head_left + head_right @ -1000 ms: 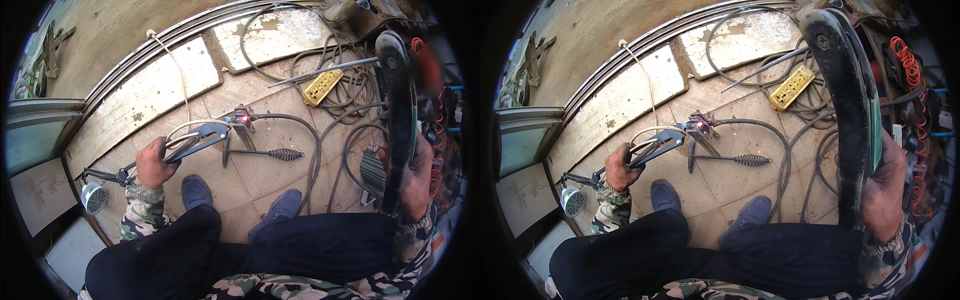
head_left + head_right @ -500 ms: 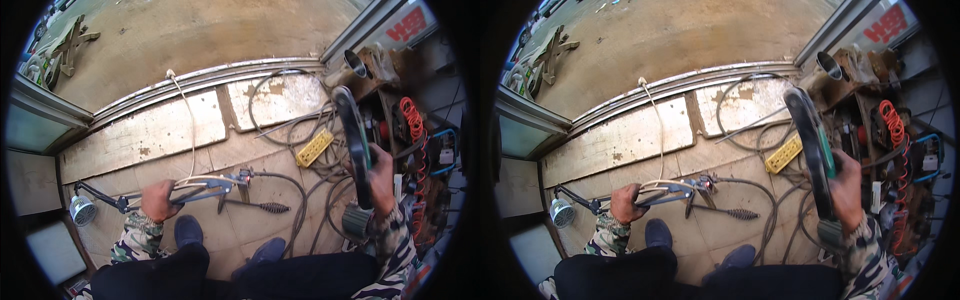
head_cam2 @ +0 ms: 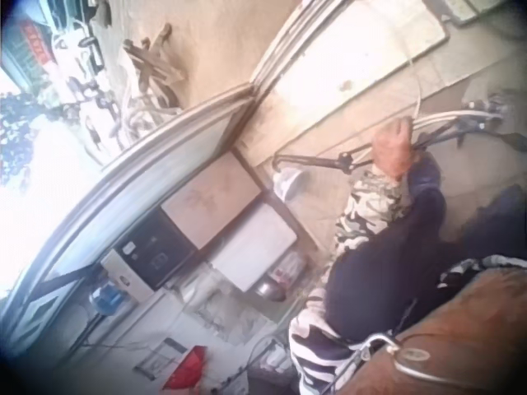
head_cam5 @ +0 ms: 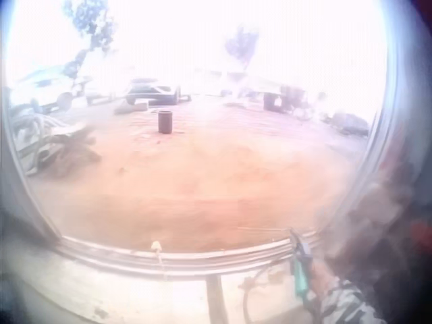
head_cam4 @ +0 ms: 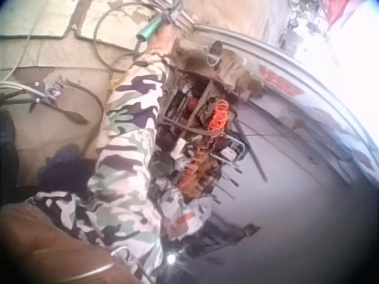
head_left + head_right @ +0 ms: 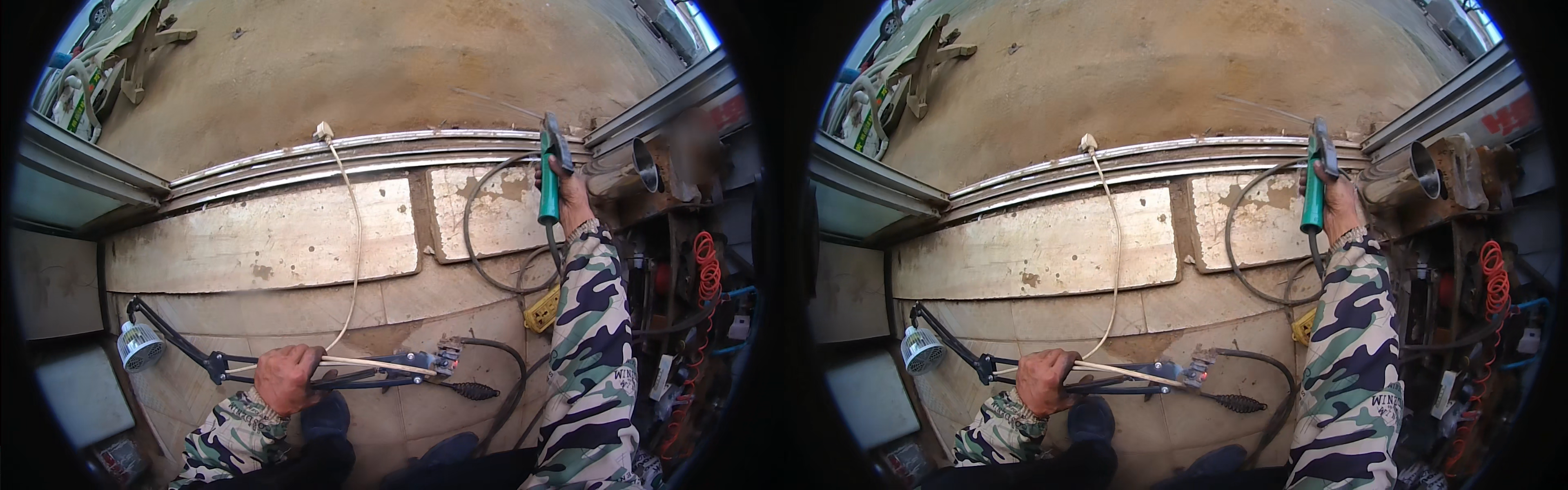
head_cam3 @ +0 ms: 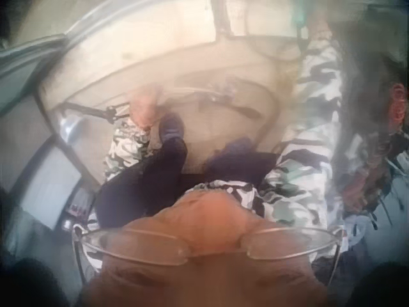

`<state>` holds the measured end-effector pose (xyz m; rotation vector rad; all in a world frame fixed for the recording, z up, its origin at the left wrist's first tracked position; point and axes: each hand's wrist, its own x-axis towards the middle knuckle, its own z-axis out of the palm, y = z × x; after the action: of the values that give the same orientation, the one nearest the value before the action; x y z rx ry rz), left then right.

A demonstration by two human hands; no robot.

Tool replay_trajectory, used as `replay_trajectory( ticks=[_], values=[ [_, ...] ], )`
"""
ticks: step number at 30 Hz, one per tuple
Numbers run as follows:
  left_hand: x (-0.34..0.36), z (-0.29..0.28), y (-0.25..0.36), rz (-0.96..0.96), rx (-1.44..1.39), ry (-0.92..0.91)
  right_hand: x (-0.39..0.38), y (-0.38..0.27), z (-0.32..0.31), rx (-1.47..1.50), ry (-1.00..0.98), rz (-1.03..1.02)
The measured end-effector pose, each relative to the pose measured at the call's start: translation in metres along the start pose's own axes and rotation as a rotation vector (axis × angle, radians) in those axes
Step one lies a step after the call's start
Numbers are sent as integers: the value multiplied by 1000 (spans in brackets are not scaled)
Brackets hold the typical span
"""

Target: The person sits on the floor and welds a metal frame using a welding torch, creating bright sparks. They then use a hammer to chip away slag from the welds and inspect the joints.

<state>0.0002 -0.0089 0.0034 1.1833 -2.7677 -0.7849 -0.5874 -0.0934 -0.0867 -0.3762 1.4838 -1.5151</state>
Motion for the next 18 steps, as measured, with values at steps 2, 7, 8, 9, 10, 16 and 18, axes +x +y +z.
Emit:
replay_trajectory(
  ticks=[2, 7, 8, 9, 10, 16, 18],
  values=[
    [-3, 1, -1, -5, 15, 25, 21, 20, -12, 8, -49, 23],
    [1, -1, 7, -43, 33, 33, -4, 19, -22, -458, 72, -56],
    [3, 1, 7, -39, 43, 40, -17, 8, -31, -676, 79, -51],
    [1, 1, 6, -25, 49, 46, -37, 0, -27, -812, 61, -43],
    [0, 3, 5, -29, 32, 40, -63, -10, -24, -955, 47, -37],
    [-3, 6, 2, -42, 53, 59, -261, -24, -21, -1292, -421, 40],
    [-1, 9, 1, -4, 45, 79, -321, -8, -33, -1227, -492, 90]
  ],
)
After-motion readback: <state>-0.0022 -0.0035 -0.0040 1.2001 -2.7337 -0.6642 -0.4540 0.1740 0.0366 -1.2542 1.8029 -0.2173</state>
